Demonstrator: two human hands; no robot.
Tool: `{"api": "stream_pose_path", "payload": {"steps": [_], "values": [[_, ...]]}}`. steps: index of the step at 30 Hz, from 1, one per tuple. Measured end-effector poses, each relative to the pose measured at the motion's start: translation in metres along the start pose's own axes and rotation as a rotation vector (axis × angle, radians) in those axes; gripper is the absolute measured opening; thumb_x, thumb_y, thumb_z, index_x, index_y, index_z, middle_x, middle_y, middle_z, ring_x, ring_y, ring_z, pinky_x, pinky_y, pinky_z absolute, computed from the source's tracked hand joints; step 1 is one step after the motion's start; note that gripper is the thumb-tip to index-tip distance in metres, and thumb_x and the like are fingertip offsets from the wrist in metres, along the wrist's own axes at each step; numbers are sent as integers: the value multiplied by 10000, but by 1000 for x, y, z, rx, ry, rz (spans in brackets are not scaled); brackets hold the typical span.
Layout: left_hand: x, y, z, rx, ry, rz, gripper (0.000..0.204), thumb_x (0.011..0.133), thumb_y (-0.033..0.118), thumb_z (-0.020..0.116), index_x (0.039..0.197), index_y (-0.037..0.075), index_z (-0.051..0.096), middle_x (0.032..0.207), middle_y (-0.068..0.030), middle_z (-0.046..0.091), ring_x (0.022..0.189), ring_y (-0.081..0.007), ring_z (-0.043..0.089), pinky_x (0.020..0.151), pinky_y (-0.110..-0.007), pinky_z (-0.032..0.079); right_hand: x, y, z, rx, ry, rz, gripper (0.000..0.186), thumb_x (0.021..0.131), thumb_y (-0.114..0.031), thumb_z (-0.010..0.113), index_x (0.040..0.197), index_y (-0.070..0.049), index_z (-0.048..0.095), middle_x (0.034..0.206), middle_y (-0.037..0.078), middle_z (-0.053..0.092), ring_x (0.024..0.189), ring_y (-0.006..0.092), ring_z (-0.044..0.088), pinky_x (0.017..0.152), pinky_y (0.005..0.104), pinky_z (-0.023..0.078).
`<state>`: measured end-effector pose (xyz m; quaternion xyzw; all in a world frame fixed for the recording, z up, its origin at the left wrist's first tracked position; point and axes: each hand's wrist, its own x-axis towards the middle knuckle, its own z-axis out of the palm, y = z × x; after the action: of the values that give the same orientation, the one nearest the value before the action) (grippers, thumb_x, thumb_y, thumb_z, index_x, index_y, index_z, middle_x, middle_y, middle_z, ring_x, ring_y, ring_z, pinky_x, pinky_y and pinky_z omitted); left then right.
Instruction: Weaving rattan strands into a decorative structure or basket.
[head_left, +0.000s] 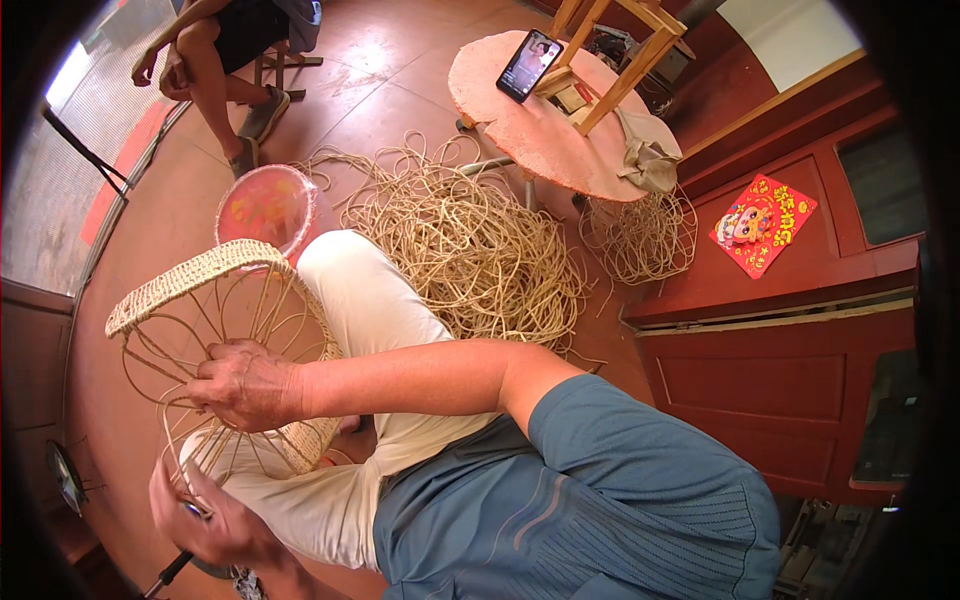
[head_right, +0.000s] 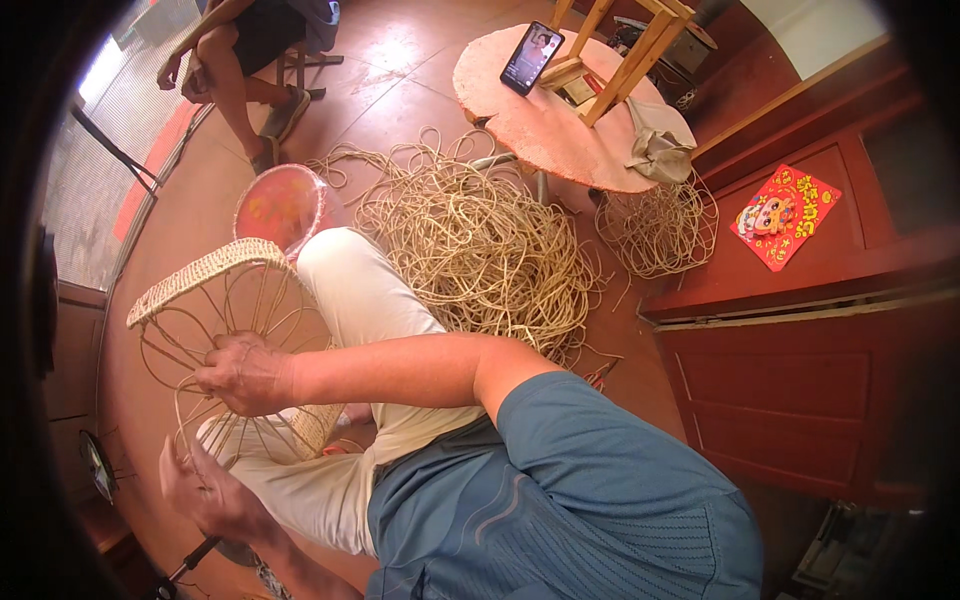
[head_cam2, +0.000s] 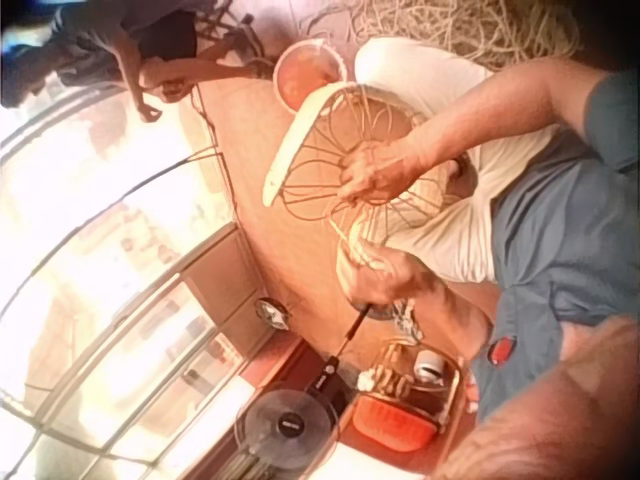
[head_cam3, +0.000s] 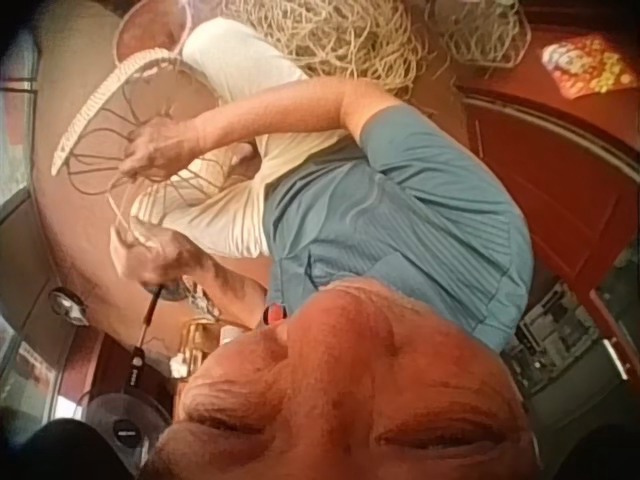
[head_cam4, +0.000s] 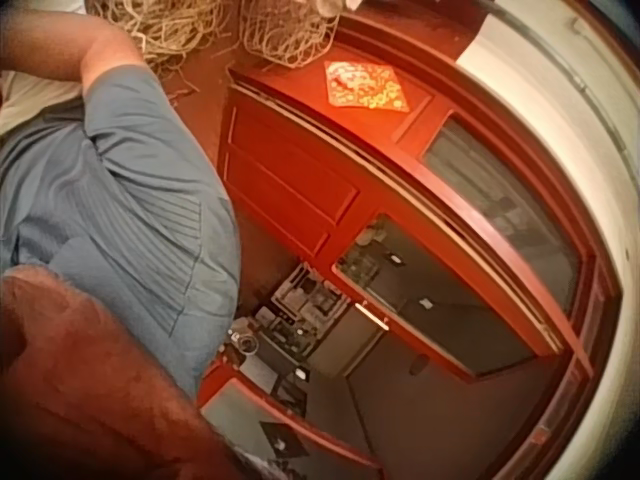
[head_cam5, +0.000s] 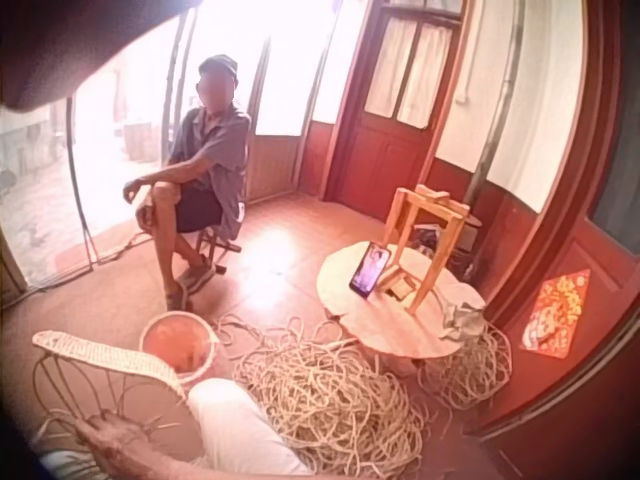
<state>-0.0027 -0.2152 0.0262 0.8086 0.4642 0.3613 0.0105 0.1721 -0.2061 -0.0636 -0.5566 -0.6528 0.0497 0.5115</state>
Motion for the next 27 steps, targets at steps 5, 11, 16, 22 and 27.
{"api": "stream_pose_path", "payload": {"steps": [5, 11, 16, 22, 27], "values": [[-26, -5, -11, -36, 150, 350, 314, 1101, 12, 645, 1404, -66, 667, 1340, -190, 727, 1020, -262, 742, 906, -358, 610, -1, 3, -2, -20, 9, -37, 73, 888, -176, 735, 909, -107, 748, 901, 89, 707, 942, 334, 700, 852, 474, 583], [10, -5, 15, -454, -262, -473, 437, 1137, 99, 553, 1544, -60, 549, 1492, -137, 667, 776, -81, 633, 637, -226, 508, -3, 2, 2, -96, -26, -60, 109, 879, -216, 752, 941, -126, 741, 937, 73, 704, 949, 316, 694, 831, 462, 580], [20, -123, 74, -676, -158, -255, 484, 1127, 118, 591, 1571, -44, 491, 1518, -188, 640, 740, -78, 624, 559, -220, 502, 1, 11, 26, 43, -83, -72, 108, 901, -235, 744, 917, -128, 731, 875, 106, 709, 871, 365, 713, 768, 502, 586], [63, -43, 57, -838, -465, -503, 574, 1095, 123, 623, 1611, -47, 437, 1179, -170, 779, 606, -105, 634, 506, -281, 525, 9, 2, -17, -44, -21, -69, 89, 920, -183, 802, 992, -140, 772, 908, 97, 731, 835, 335, 729, 730, 453, 592], [58, -24, 45, -605, -443, -415, 551, 1106, 132, 632, 1584, -79, 458, 1084, -140, 754, 588, -98, 627, 432, -245, 459, 5, 6, -15, -52, -74, -45, 96, 891, -201, 777, 961, -149, 736, 882, 51, 726, 822, 314, 724, 728, 452, 597]]}}
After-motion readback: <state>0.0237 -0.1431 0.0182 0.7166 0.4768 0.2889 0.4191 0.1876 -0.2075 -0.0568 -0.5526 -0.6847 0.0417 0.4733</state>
